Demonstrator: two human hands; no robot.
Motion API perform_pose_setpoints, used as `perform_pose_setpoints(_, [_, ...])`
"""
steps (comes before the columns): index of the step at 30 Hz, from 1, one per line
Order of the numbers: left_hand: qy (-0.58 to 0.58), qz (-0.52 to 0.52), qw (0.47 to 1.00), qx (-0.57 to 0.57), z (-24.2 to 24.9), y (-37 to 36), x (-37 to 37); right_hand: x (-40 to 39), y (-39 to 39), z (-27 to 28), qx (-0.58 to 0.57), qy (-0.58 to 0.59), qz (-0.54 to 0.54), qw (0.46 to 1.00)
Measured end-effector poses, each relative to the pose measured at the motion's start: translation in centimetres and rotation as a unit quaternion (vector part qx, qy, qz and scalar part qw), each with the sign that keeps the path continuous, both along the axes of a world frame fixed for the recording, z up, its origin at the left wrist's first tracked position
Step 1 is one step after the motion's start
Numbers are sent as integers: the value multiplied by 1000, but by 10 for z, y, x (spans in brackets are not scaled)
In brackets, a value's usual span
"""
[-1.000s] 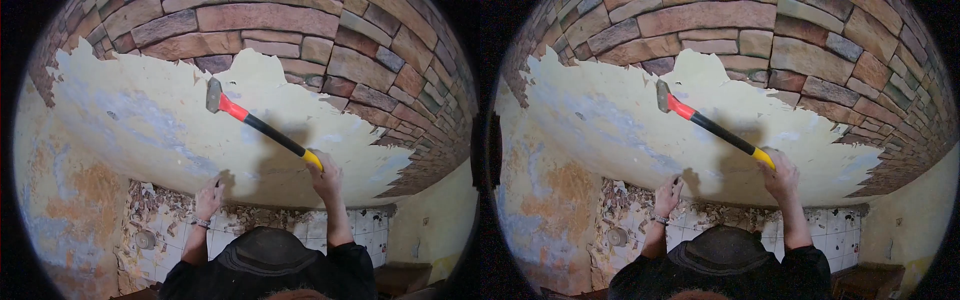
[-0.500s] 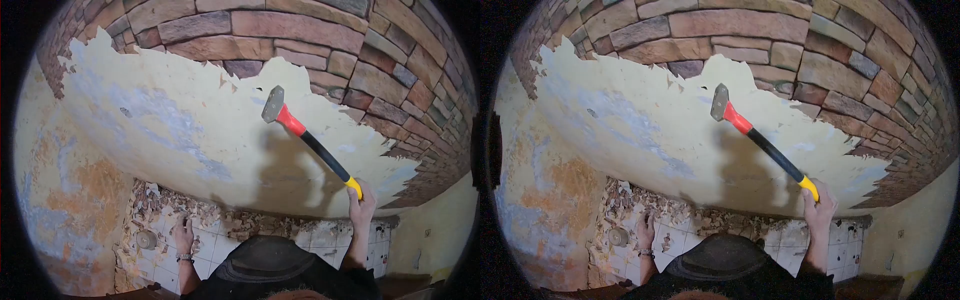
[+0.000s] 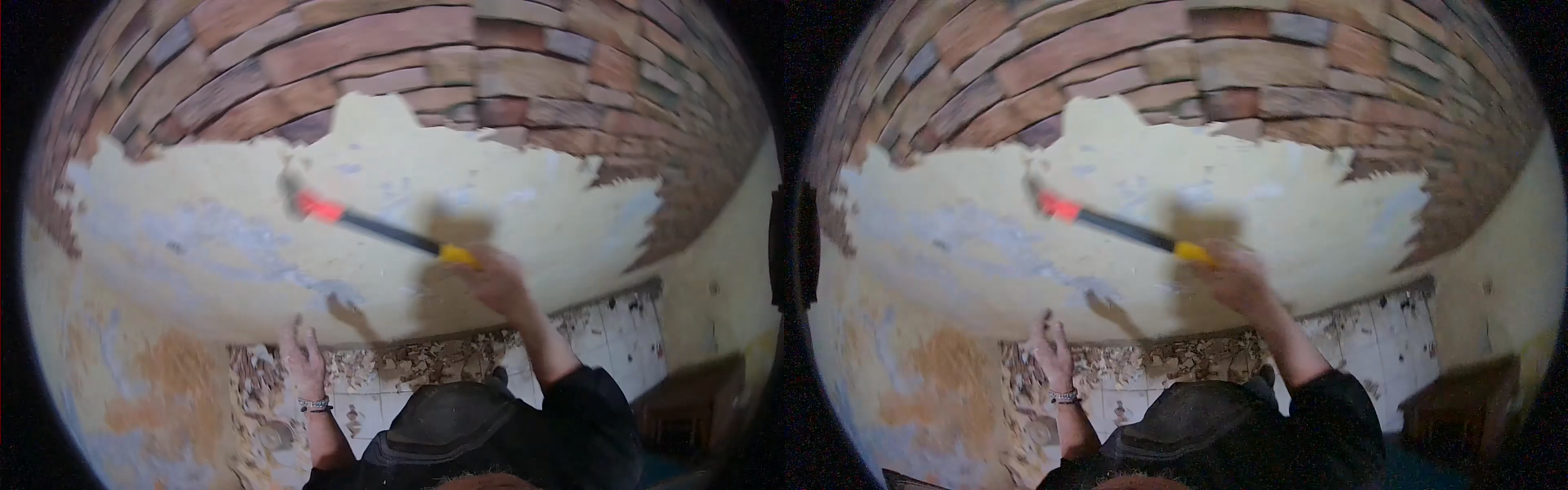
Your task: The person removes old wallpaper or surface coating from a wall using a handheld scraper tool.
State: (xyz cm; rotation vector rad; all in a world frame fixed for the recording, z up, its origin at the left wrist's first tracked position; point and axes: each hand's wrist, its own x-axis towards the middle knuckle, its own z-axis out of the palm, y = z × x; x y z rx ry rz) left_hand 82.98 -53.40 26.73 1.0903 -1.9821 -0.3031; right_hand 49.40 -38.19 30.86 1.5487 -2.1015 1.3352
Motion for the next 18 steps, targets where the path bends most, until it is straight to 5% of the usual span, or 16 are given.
perform_pose_setpoints(5, [117, -9, 948, -297, 97, -49, -48, 12, 13, -69, 175, -44, 15, 984])
perform_pose_setpoints(10, [49, 36, 919, -390, 163, -97, -106, 21, 122, -147, 258, -212, -46, 941])
perform_pose_setpoints(14, [-13, 39, 889, -455, 118, -133, -169, 39, 193, -153, 142, -381, -25, 913])
perform_pose_setpoints(16, [21, 52, 903, -427, 90, -130, -177, 41, 197, -158, 85, -381, 9, 920])
perform_pose_setpoints(18, [15, 49, 910, -413, 64, -120, -182, 46, 177, -128, 164, -247, -8, 955])
